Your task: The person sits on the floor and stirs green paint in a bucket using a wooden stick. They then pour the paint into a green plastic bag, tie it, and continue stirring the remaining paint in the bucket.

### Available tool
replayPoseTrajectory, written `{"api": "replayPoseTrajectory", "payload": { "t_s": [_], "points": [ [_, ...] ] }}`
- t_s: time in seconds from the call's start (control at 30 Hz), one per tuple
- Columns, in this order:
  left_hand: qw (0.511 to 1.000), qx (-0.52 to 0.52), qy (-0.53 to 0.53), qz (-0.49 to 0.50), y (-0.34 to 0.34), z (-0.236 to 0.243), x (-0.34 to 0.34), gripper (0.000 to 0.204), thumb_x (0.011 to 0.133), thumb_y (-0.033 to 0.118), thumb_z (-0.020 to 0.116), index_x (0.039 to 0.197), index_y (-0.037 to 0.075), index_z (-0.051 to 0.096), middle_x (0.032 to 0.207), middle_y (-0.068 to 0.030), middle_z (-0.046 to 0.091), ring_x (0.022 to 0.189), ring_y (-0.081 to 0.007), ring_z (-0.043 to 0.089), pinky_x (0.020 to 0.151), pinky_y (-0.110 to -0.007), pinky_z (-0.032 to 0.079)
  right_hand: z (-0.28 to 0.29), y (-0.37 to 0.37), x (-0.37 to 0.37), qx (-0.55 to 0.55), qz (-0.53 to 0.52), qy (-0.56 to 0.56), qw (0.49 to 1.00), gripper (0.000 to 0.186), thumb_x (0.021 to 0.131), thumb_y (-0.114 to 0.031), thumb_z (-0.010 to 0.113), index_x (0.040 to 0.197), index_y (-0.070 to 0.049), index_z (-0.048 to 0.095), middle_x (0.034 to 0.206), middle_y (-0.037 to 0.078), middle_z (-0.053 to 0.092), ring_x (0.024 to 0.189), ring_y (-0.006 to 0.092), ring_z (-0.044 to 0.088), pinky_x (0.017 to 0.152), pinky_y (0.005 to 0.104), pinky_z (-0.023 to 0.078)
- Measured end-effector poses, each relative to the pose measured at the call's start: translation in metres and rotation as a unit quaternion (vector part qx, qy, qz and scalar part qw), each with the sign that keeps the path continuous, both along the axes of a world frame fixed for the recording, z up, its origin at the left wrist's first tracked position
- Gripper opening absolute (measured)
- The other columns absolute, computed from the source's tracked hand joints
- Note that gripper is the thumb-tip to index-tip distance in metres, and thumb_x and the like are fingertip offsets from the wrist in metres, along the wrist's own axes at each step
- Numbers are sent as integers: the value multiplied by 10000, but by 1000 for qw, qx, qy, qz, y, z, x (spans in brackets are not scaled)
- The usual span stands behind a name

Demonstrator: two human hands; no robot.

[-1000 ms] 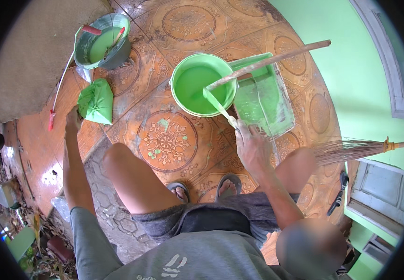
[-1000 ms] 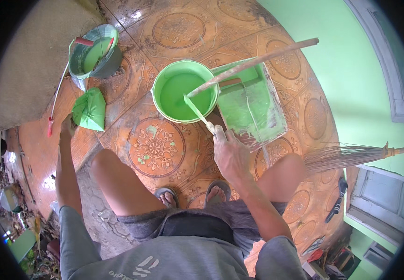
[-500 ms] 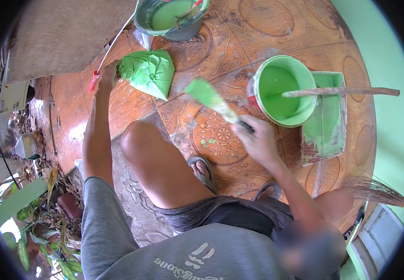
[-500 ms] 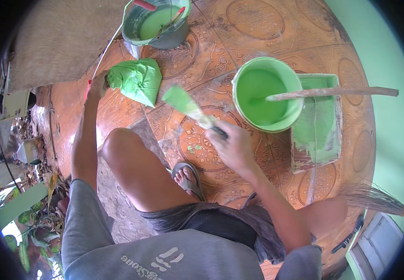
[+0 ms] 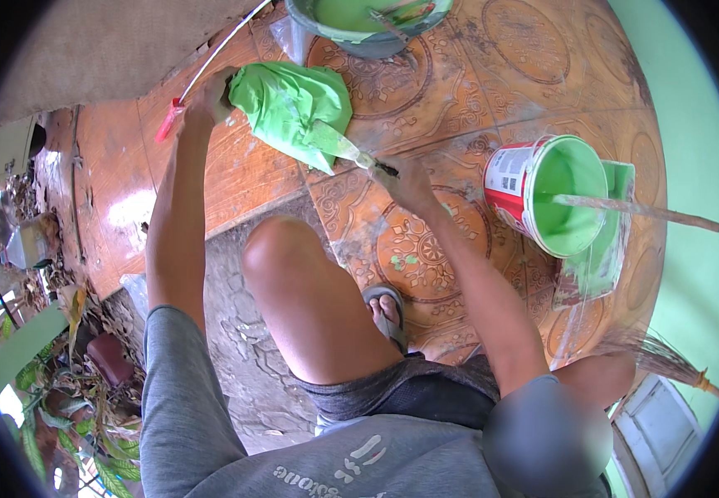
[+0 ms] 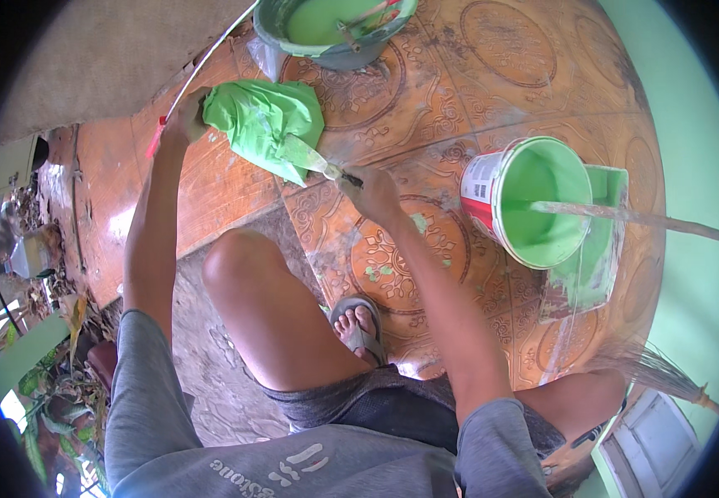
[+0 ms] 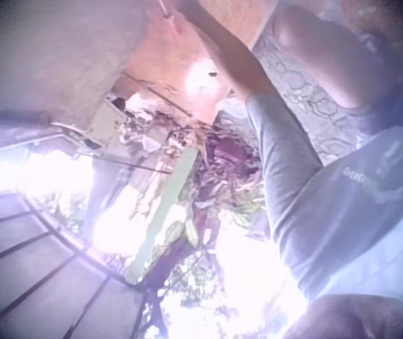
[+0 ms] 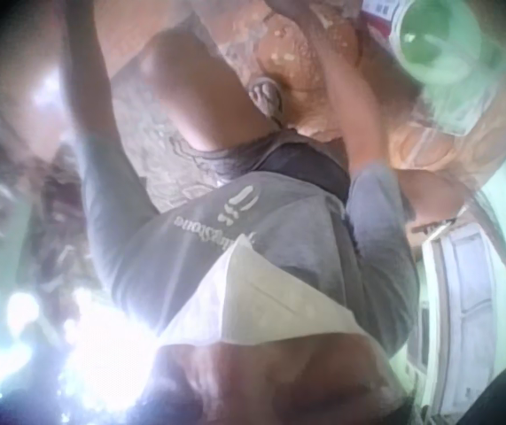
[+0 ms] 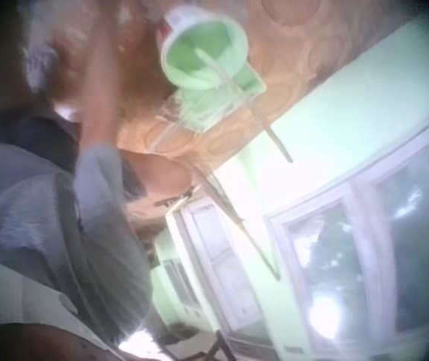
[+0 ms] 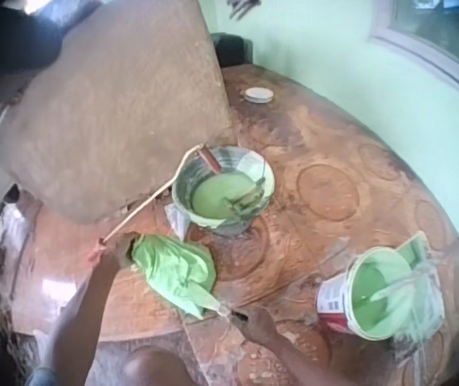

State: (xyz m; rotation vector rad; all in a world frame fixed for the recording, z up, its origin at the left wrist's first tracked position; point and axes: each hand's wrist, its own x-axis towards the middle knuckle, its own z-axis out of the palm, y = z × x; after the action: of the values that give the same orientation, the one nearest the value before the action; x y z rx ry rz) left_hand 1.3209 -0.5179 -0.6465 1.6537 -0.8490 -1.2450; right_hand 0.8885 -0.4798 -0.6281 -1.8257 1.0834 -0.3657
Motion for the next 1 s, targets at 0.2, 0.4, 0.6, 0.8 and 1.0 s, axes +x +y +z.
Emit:
{"api": "replayPoseTrajectory", "payload": {
  "t_s": [0.2,0.4,0.6,0.8,1.0],
  "points": [
    [964,90,227,102,-12,22,-18,192,931,163,438,914,31,576,801,-44,596,691,-128,576,605,-265,495,-5,-22,13,38,58,35,997,285,802,-343,624,909,-82,669,651,144,594,610,290,596,583,388,450],
    [948,102,263,149,-4,26,-31,222,935,214,468,912,21,574,818,-56,623,685,-148,600,614,-272,522,-6,8,11,-16,32,10,999,298,801,-317,634,945,-57,654,707,163,611,645,294,606,613,381,469],
    [946,82,287,127,2,17,-17,359,936,322,441,1029,-7,553,960,-87,616,849,-182,591,766,-308,495,-15,27,22,24,-36,-47,998,294,800,-285,642,939,-26,641,738,169,614,669,295,604,617,369,463],
    [921,10,375,102,28,26,-35,416,887,305,413,1119,-19,532,1083,-111,601,943,-220,577,892,-353,432,-11,31,17,-21,-3,-51,998,286,834,-257,609,951,3,634,742,155,588,664,261,551,628,360,432],
    [935,-67,342,69,47,18,-46,340,849,178,437,1113,-13,535,1076,-101,613,967,-204,575,902,-344,419,-5,34,27,6,-37,-78,996,259,831,-238,618,881,17,619,678,152,549,615,267,510,599,363,407]
  ]
}}
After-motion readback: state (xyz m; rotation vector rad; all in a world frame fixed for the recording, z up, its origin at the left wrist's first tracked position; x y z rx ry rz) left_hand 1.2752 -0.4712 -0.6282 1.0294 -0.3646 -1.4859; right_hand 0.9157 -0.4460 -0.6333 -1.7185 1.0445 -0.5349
